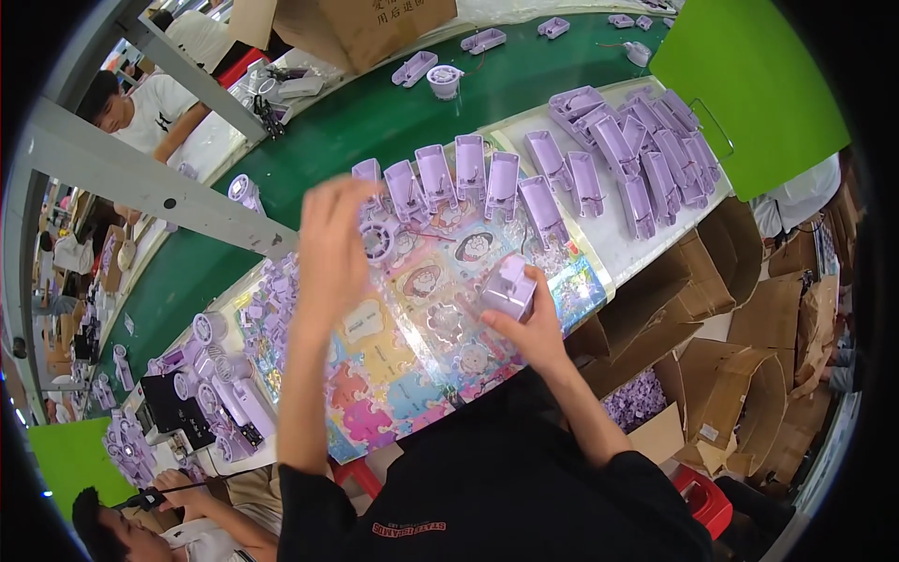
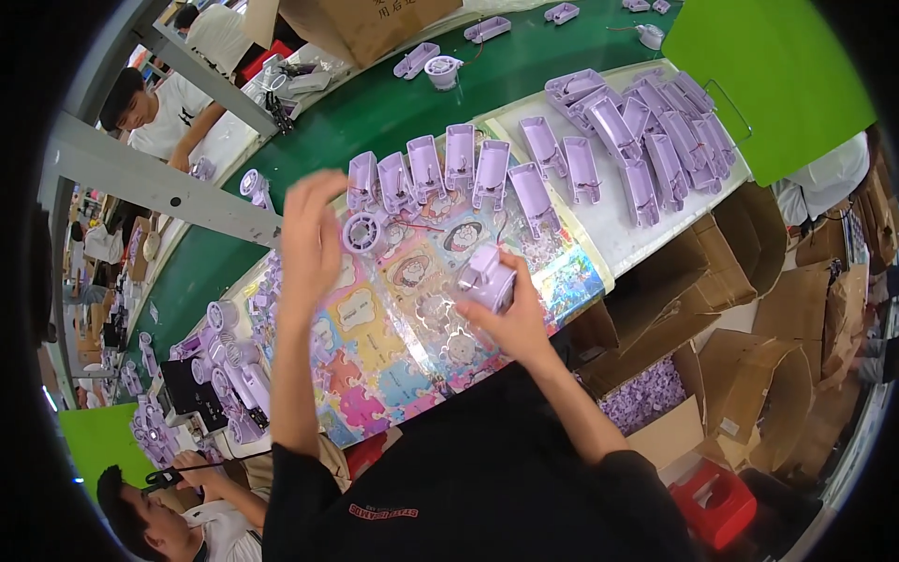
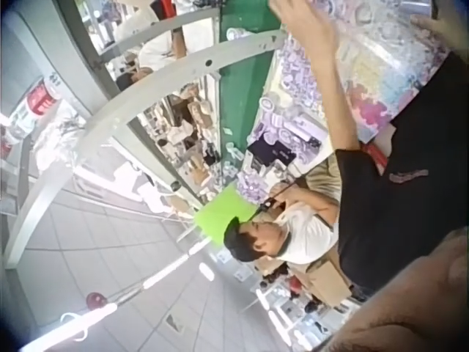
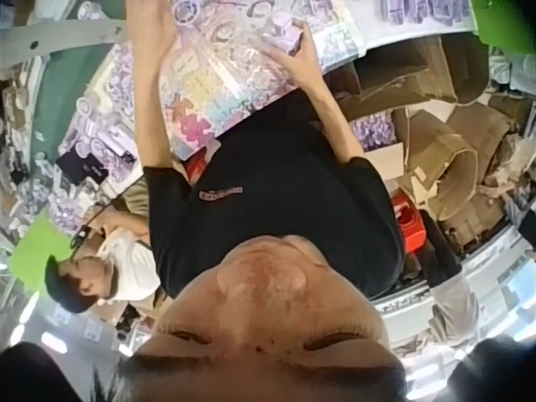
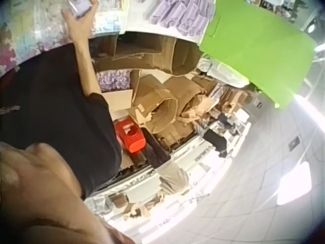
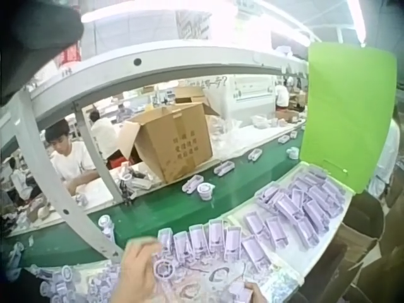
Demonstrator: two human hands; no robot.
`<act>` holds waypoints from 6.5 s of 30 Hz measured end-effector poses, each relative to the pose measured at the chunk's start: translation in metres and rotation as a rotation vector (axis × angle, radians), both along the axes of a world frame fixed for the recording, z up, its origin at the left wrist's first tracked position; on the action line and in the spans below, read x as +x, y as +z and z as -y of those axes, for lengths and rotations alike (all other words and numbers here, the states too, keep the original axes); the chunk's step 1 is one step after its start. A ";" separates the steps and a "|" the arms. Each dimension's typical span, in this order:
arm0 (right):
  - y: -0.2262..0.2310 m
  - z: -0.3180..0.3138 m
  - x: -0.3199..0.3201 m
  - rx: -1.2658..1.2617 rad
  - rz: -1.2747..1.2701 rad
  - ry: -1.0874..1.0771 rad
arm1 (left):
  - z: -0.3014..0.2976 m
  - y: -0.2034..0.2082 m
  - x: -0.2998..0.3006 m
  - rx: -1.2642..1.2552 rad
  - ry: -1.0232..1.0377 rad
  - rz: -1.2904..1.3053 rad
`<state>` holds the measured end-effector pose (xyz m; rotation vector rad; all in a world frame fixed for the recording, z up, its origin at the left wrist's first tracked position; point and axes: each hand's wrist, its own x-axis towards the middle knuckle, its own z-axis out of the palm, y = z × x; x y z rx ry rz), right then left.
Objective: The person assembles handheld mini fans by hand on a production line, combining fan housings, fan blades, motors, and plastic parts.
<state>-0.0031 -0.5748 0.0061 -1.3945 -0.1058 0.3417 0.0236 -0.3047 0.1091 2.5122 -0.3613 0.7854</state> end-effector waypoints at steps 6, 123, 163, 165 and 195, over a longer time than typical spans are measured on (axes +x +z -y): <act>-0.018 0.000 0.015 -0.025 0.046 0.091 | -0.076 -0.060 0.075 0.453 0.089 -0.437; -0.022 -0.069 0.075 -0.596 0.837 -0.101 | -0.008 -0.045 -0.006 -0.464 0.194 0.082; 0.063 -0.049 0.001 -0.435 0.329 0.484 | 0.069 -0.116 -0.112 -0.784 0.086 -0.227; 0.059 -0.050 0.004 -0.482 0.470 0.387 | 0.068 -0.108 -0.107 -1.135 0.010 -0.290; 0.009 -0.038 0.006 -0.133 0.048 0.526 | 0.068 -0.125 -0.113 -1.465 -0.103 -0.387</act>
